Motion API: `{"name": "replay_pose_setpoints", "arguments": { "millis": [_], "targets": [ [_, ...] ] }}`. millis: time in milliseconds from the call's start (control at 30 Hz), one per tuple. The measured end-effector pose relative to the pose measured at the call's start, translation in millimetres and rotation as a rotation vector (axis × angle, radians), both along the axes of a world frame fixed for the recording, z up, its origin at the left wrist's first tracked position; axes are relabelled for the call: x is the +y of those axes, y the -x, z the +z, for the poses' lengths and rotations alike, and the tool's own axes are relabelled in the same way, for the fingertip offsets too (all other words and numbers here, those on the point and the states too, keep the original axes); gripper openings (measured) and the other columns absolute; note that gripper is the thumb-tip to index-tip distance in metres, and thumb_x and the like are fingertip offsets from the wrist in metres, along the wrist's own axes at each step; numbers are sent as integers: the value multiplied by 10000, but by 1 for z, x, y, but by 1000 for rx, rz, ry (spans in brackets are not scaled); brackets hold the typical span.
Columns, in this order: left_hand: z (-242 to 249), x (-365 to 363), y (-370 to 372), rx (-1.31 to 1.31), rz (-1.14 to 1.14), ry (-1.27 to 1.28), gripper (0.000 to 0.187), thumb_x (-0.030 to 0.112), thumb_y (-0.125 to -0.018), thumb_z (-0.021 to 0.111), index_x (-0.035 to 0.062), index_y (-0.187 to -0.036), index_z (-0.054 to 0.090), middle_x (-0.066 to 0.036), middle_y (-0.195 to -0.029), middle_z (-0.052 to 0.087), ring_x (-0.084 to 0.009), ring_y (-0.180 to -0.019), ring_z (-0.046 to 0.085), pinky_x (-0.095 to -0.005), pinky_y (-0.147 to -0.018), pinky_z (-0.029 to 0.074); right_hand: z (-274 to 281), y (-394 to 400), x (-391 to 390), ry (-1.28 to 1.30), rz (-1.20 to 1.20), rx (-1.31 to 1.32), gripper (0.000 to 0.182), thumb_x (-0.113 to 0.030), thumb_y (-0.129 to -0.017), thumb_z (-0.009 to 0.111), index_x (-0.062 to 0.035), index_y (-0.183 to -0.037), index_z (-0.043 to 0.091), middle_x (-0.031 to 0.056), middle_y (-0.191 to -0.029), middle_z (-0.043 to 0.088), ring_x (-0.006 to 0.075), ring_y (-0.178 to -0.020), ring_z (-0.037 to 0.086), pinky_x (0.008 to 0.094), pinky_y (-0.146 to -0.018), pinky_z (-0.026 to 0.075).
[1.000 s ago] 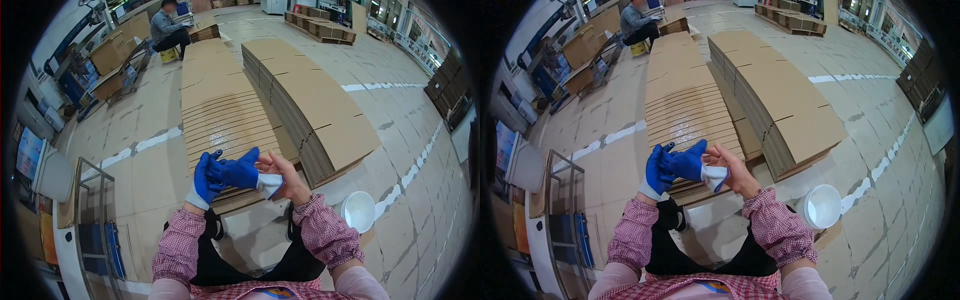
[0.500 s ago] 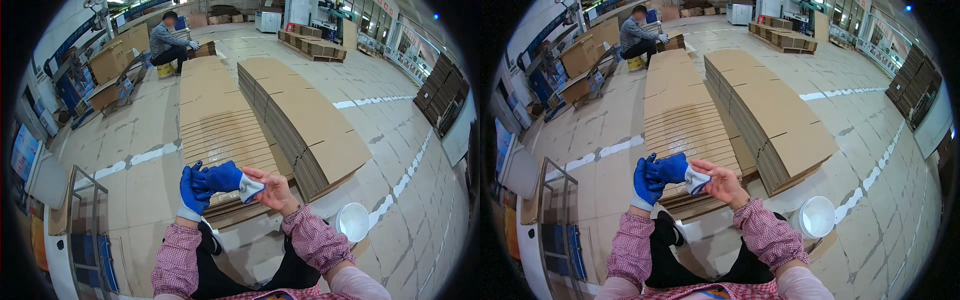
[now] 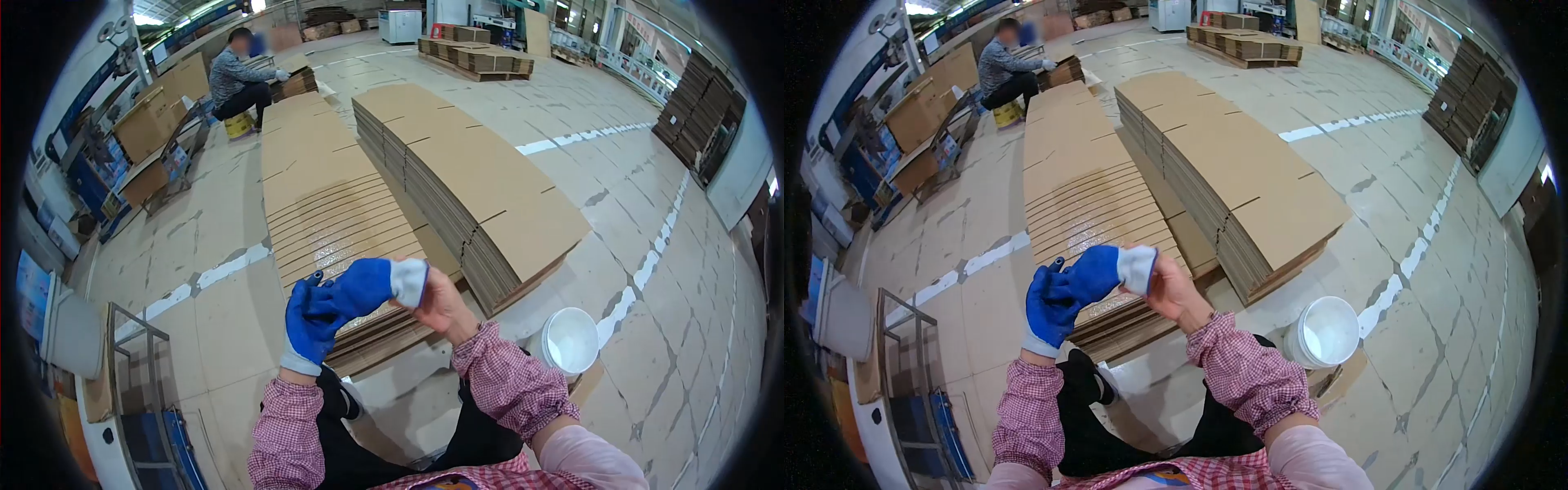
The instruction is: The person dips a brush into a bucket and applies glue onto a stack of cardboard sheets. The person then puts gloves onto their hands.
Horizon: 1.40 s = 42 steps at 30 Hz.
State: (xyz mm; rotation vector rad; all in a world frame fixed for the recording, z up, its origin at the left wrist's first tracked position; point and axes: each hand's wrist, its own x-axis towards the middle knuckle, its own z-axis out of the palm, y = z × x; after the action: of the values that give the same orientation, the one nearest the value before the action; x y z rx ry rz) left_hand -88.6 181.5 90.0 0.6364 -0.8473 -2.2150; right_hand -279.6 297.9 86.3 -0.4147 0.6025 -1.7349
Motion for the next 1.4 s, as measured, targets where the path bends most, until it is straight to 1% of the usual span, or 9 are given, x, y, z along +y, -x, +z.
{"name": "replay_pose_setpoints", "arguments": {
  "millis": [167,400,500,633,767,1067,1200,1300,1400],
  "targets": [
    [-7,0,1,-12,-5,37,395,377,-872,513,124,-1175,521,-73,-1076,572,-182,-947,546,-329,-777,474,4,44,6,98,-276,-190,336,-275,-920,384,-84,-1154,530,48,-994,620,189,-876,611,320,-720,524],
    [-10,3,-1,-55,-93,18,361,349,-883,502,126,-1165,535,-60,-1076,574,-191,-874,569,-312,-781,470,-11,71,11,-229,-787,529,300,-246,-913,435,-58,-1117,548,49,-991,623,170,-899,600,301,-723,504],
    [-11,11,2,-70,-118,15,352,341,-887,497,125,-1163,535,-57,-1057,583,-190,-852,577,-308,-769,474,-17,70,10,128,-217,110,283,-243,-906,473,-72,-1112,564,29,-894,607,155,-802,574,286,-712,477],
    [-7,13,4,-94,-126,2,340,334,-890,494,116,-1146,544,-52,-1020,596,-188,-841,581,-302,-758,477,46,40,25,43,-491,-443,241,-241,-894,490,-108,-1064,596,4,-792,568,136,-696,504,276,-670,437],
    [-8,14,6,-99,-147,-12,332,331,-889,496,102,-1122,559,-50,-987,604,-186,-834,582,-300,-753,476,-4,71,12,460,-57,-643,234,-280,-882,499,-142,-1034,611,-1,-745,549,132,-661,465,283,-621,417],
    [-5,24,21,-107,-231,8,331,335,-884,506,90,-1096,572,-47,-961,609,-183,-815,581,-308,-749,469,-11,64,6,409,-71,-522,250,-310,-881,492,-134,-1015,609,12,-757,567,143,-699,501,299,-637,435],
    [-4,28,24,-110,-251,-15,332,334,-883,507,89,-1098,571,-50,-961,607,-187,-826,578,-305,-753,466,10,50,10,189,-379,100,224,-256,-911,463,-119,-1019,603,25,-787,588,135,-690,533,305,-616,459],
    [-5,27,28,-104,-263,-20,339,331,-888,492,82,-1110,558,-65,-988,595,-198,-822,579,-306,-739,467,-14,18,-8,64,-926,1521,242,-199,-946,415,-88,-1052,602,5,-855,593,92,-728,547,255,-624,457],
    [-13,25,23,-108,-244,-5,342,327,-893,482,81,-1120,549,-73,-1012,587,-202,-823,578,-306,-734,466,-10,35,3,-121,-650,1025,243,-159,-948,400,-78,-1071,593,0,-872,599,74,-727,553,232,-625,463]
  ]
}}
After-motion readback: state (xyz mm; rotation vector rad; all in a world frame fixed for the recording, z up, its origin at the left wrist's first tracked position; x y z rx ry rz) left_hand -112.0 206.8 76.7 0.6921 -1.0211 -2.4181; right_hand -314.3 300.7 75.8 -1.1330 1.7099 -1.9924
